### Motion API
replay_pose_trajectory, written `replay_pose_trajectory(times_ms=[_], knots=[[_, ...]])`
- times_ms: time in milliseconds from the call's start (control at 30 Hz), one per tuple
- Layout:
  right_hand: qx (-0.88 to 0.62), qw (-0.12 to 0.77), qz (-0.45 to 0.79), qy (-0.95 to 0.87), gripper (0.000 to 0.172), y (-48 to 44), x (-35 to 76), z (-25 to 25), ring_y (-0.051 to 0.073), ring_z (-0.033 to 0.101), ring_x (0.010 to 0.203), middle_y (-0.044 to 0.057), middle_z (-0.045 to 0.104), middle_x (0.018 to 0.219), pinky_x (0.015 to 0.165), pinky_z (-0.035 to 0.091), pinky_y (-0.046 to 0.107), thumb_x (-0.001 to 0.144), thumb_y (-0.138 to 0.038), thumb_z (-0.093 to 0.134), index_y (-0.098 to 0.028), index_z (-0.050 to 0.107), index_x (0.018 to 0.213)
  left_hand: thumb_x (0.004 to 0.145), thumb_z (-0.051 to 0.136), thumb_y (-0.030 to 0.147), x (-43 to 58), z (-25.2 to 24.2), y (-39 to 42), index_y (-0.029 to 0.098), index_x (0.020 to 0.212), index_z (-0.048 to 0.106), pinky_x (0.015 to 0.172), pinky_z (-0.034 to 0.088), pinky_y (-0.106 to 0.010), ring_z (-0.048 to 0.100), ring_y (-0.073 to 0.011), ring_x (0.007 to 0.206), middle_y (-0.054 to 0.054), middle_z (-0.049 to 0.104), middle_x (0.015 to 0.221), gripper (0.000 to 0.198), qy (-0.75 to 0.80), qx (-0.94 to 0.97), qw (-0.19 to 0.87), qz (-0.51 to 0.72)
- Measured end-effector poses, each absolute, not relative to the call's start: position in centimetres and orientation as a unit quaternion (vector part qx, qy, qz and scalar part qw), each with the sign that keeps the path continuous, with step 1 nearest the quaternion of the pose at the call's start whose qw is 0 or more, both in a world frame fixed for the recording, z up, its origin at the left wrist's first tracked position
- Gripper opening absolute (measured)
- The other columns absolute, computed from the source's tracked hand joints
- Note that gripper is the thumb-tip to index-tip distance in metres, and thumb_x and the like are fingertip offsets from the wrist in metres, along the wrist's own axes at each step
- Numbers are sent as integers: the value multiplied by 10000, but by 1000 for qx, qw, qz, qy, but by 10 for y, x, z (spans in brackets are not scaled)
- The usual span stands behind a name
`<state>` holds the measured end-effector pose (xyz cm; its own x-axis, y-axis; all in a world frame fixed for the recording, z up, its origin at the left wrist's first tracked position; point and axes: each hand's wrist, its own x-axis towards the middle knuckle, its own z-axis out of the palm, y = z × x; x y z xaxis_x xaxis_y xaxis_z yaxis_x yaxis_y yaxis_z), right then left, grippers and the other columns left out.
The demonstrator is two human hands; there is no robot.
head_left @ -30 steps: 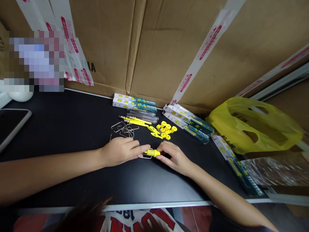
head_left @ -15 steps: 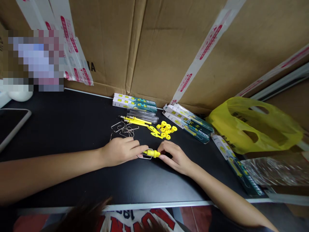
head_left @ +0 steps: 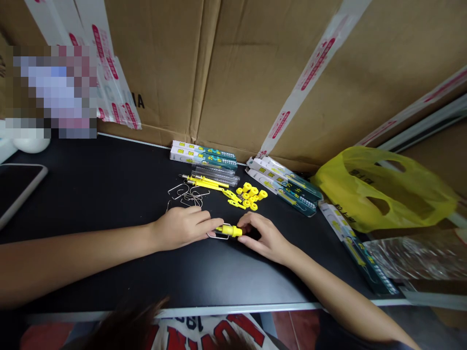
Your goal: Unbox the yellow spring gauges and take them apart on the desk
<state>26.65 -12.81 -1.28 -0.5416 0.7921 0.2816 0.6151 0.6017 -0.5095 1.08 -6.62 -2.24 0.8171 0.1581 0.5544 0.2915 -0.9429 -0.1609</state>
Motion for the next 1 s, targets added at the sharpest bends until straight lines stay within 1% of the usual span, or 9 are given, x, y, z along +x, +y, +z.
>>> replay_pose_trajectory(times_ms=[100,167,333,433,533,633,700,867,1000], knots=[[-406,206,163,-875,201,-127,265,-10,155,494,669,42,564,717,631,400,288,936,-316,455,-177,538,817,950,441,311,11,-22,-66,202,1148,572,605,408,-213,548,-113,690,16,606,745,261,-120,-946,121,-276],[-406,198,159,-878,221,-126,265,-10,155,485,653,36,557,685,619,390,282,933,-329,463,-178,543,793,951,437,310,10,-22,-66,202,1151,572,604,408,-211,545,-110,689,16,602,746,264,-121,-947,121,-273],[-403,234,160,-871,171,-126,267,-14,148,488,635,30,561,689,605,397,272,895,-344,543,-180,548,845,950,437,304,10,-22,-66,197,1155,567,607,419,-213,547,-113,693,16,600,746,266,-120,-946,118,-277],[-399,241,158,-870,182,-126,268,-15,152,489,641,30,564,694,620,396,284,882,-361,561,-182,545,849,948,442,301,10,-22,-66,197,1149,568,613,423,-214,555,-115,700,15,604,747,260,-118,-947,114,-277],[-401,219,160,-875,224,-126,268,-13,158,477,648,33,553,688,629,384,295,921,-376,481,-180,539,829,946,448,298,11,-21,-66,197,1141,571,620,423,-217,558,-119,694,16,614,750,252,-119,-947,112,-278],[-402,201,163,-878,268,-126,266,-12,158,470,657,40,554,688,629,375,293,958,-341,404,-177,544,800,947,443,298,11,-21,-66,194,1132,575,616,420,-220,555,-119,672,16,621,743,249,-116,-945,118,-281],[-403,207,162,-877,251,-126,266,-12,158,475,662,41,561,691,629,377,289,952,-331,427,-176,551,799,950,439,296,11,-20,-66,192,1136,572,623,422,-220,560,-120,680,13,623,744,251,-116,-946,116,-280],[-396,246,159,-870,143,-126,267,-15,150,492,642,29,566,681,614,389,277,895,-308,553,-172,566,853,951,440,302,10,-22,-66,201,1149,566,631,421,-215,565,-118,694,13,622,755,255,-123,-948,106,-275],[-387,264,145,-871,84,-127,267,-17,144,504,639,25,578,697,608,396,275,888,-265,563,-181,559,893,946,451,305,10,-23,-65,201,1158,563,630,421,-215,563,-119,696,12,625,776,261,-126,-948,96,-275]])
